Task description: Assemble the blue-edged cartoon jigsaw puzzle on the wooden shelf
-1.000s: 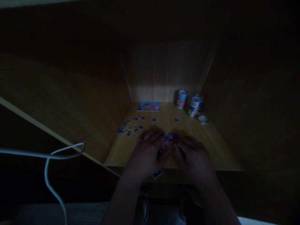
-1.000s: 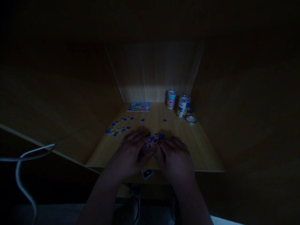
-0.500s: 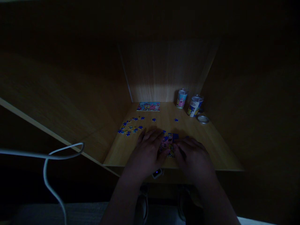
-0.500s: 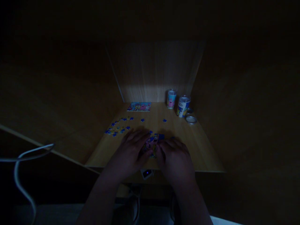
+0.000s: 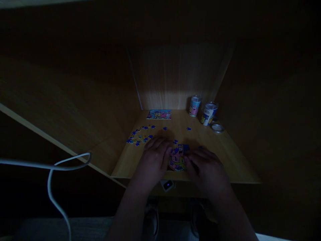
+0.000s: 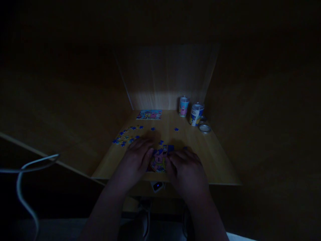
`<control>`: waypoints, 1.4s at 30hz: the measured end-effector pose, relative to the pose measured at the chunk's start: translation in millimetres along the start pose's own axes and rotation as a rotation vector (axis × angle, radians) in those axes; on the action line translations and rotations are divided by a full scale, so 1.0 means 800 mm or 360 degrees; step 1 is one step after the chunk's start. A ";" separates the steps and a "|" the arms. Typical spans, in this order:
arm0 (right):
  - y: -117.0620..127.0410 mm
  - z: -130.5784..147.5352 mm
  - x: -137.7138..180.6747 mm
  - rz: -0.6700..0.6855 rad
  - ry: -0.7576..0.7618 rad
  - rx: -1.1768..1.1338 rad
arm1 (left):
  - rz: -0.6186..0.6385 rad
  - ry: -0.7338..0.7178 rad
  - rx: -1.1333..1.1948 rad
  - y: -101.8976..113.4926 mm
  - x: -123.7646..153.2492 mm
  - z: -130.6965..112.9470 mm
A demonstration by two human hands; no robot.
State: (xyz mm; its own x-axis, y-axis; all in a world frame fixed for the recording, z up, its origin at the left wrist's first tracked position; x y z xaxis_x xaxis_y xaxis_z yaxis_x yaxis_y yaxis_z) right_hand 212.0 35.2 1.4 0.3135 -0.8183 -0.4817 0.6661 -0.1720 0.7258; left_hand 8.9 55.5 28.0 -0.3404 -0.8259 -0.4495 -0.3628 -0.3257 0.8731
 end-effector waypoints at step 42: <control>0.002 0.004 -0.002 0.0001 -0.0061 -0.0015 | 0.0213 0.0268 -0.0229 0.023 0.025 0.056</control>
Point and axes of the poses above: each hand's wrist, its own x-axis away from the middle knuckle, its own y-axis out of the back of the hand, z = x × y, the point moved 4 cm from there along -x, towards the middle knuckle, and after that the axes turned 11 degrees about -x, right-handed, at the moved point
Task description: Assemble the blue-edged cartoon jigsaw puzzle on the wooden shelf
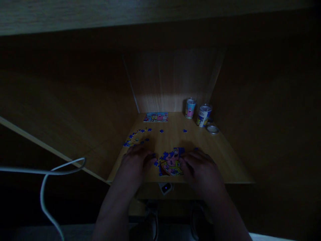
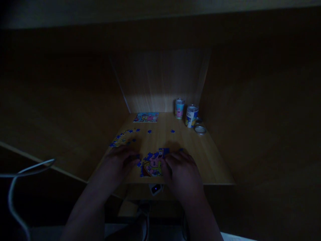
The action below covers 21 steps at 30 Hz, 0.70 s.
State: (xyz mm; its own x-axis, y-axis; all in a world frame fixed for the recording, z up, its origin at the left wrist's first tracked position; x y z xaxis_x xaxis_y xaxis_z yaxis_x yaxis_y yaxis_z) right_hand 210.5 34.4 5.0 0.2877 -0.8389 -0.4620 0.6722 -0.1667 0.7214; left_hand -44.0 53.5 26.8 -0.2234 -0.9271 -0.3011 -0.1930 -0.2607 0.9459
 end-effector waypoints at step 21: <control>-0.003 -0.007 0.000 0.0027 -0.0017 -0.0018 | 0.0000 0.0196 0.0955 -0.001 -0.006 -0.005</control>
Point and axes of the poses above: each hand's wrist, its own x-axis away from the middle knuckle, its own y-axis out of the back of the hand, z = x × y, the point moved 4 cm from there along -x, towards the middle knuckle, and after that the axes turned 11 degrees about -x, right-handed, at the moved point
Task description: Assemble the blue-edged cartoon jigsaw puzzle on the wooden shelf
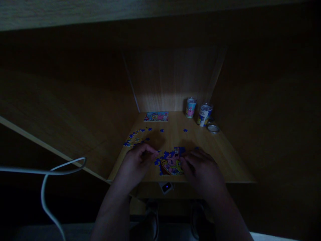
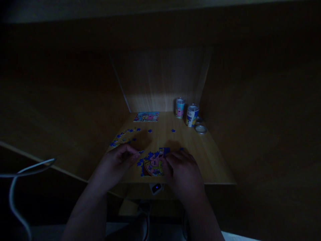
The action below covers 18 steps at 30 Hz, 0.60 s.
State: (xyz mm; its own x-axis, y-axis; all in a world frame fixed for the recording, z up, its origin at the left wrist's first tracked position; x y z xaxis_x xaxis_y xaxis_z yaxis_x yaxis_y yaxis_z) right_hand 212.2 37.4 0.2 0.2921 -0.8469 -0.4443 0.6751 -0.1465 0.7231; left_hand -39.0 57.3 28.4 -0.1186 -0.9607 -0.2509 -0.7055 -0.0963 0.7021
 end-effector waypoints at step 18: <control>-0.003 -0.003 0.001 -0.0026 0.0047 -0.0026 | -0.0061 -0.0546 -0.0421 -0.043 -0.008 -0.029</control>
Point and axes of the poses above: each hand's wrist, its own x-axis away from the middle knuckle, its own y-axis out of the back of the hand, z = x × y, the point moved 4 cm from there along -x, towards the middle knuckle, and after that the axes turned 11 degrees about -x, right-handed, at the moved point
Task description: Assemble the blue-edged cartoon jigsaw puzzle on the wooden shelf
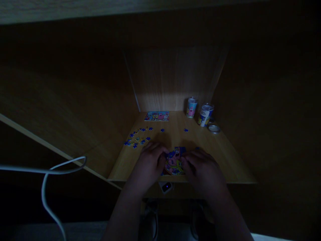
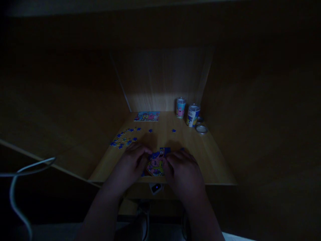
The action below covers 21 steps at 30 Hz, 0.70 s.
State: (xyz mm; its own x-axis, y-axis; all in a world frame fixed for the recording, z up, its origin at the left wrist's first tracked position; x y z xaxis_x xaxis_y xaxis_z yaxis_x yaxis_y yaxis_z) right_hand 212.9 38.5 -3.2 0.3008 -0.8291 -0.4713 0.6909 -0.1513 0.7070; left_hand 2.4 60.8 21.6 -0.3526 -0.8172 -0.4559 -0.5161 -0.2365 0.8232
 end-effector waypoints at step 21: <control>0.001 0.002 0.000 0.0016 -0.0036 0.0020 | 0.0115 -0.0093 -0.0170 -0.002 0.000 -0.010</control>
State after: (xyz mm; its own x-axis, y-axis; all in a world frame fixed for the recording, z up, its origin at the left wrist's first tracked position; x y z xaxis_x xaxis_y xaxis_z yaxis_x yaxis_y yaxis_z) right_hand 212.5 37.9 -1.6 0.2924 -0.8426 -0.4522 0.6796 -0.1496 0.7182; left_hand 9.6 57.2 23.1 -0.4324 -0.8027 -0.4107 -0.4026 -0.2357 0.8845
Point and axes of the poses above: each hand's wrist, its own x-axis away from the middle knuckle, its own y-axis out of the back of the hand, z = x × y, the point moved 4 cm from there along -x, towards the middle knuckle, and after that the axes turned 11 degrees about -x, right-handed, at the moved point
